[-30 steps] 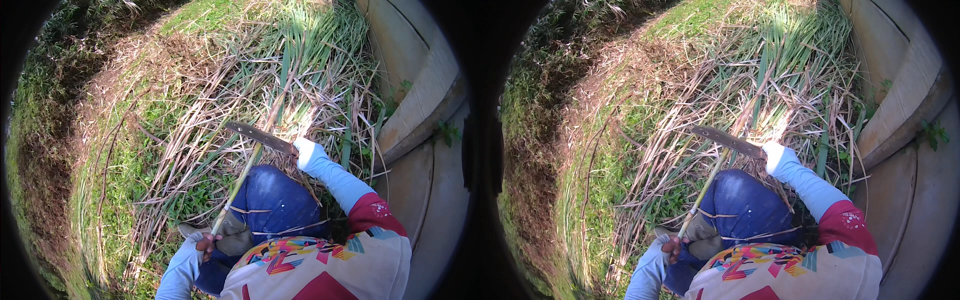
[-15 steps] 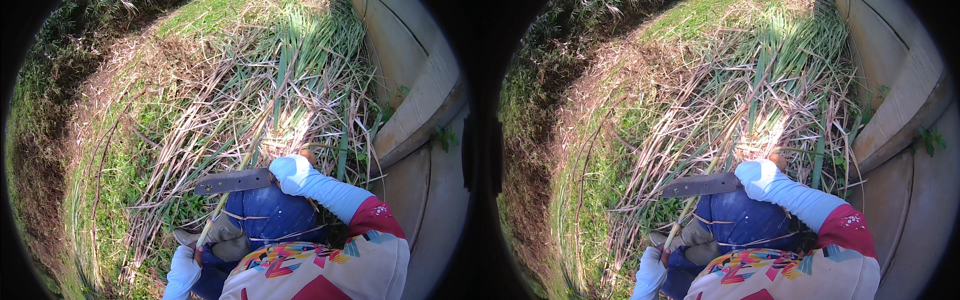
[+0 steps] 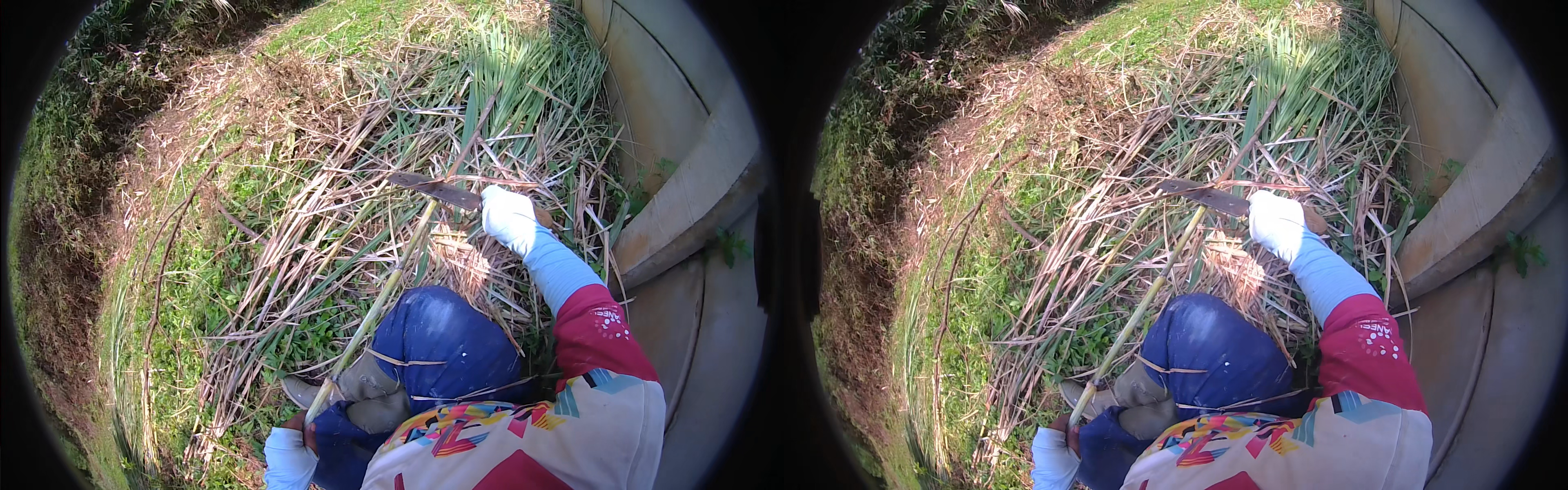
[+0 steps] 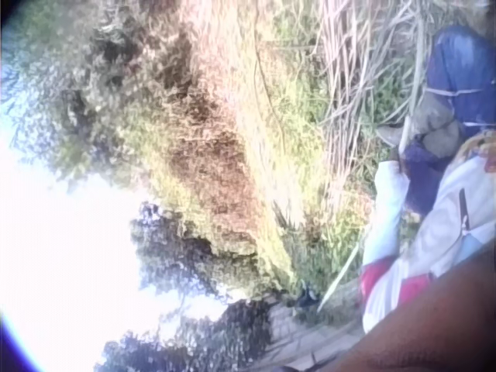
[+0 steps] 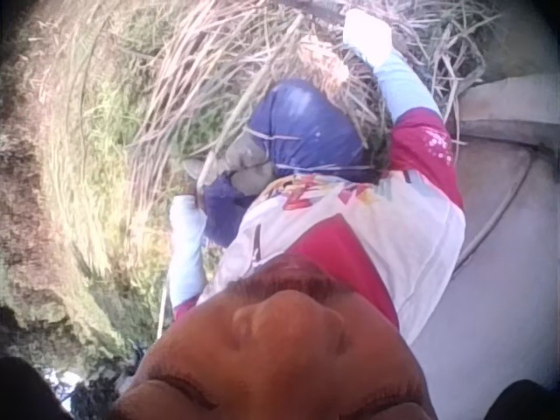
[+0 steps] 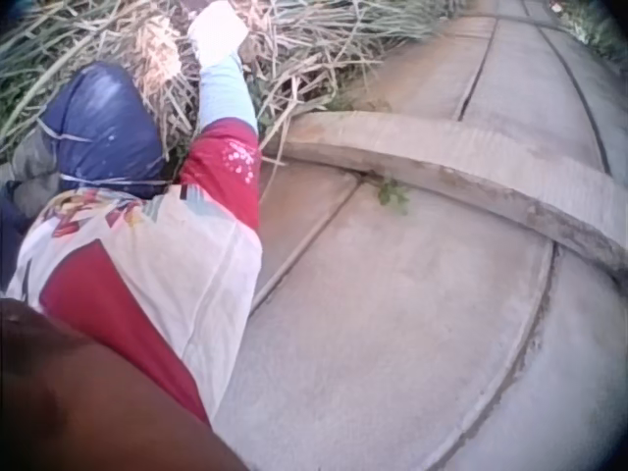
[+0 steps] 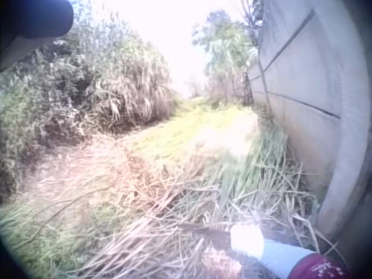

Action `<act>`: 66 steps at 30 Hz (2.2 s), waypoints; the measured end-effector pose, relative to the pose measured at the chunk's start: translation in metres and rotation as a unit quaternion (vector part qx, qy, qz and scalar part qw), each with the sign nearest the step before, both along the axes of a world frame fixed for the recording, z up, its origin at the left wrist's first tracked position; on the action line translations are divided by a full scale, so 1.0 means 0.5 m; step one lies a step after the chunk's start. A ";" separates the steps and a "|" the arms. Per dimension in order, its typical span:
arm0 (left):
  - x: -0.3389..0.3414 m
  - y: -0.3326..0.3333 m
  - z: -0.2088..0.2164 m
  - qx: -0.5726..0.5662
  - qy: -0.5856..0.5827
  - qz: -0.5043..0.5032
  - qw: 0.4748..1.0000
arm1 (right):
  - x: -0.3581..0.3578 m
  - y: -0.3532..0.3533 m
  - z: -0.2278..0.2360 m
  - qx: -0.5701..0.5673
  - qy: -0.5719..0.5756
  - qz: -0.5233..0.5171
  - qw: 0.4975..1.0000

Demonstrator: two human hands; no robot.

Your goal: The person sits on the ground and uses a large knife to strip the outer layers and cut sections of long plant stalks. They hold the stalks with one hand and use the knife with the other to scrape and slice the material, dropping the processed pieces onto a pile on the ground.

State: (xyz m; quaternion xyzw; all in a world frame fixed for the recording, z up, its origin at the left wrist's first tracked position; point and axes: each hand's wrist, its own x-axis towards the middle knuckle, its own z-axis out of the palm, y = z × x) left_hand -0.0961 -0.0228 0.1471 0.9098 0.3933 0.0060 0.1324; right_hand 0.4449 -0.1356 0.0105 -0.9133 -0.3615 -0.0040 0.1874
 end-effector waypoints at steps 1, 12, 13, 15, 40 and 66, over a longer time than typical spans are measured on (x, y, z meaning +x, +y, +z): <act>0.006 0.003 0.005 0.002 0.010 0.007 1.000 | -0.032 0.001 0.019 0.036 0.012 0.015 0.999; -0.032 0.015 -0.004 0.087 0.022 -0.068 0.994 | 0.067 0.010 0.049 -0.142 0.025 0.030 0.989; -0.029 0.017 -0.010 0.087 0.006 -0.047 0.995 | 0.042 0.010 0.049 -0.080 0.017 0.021 0.996; -0.018 0.034 -0.033 0.076 -0.019 -0.015 0.997 | -0.033 0.010 0.046 0.073 -0.019 0.066 0.995; -0.120 0.020 0.003 -0.076 -0.029 0.042 0.996 | 0.003 -0.028 -0.076 -0.104 0.126 -0.094 0.982; 0.001 -0.034 0.063 -0.443 -0.121 0.224 0.860 | -0.218 -0.099 -0.026 0.097 0.099 0.209 0.968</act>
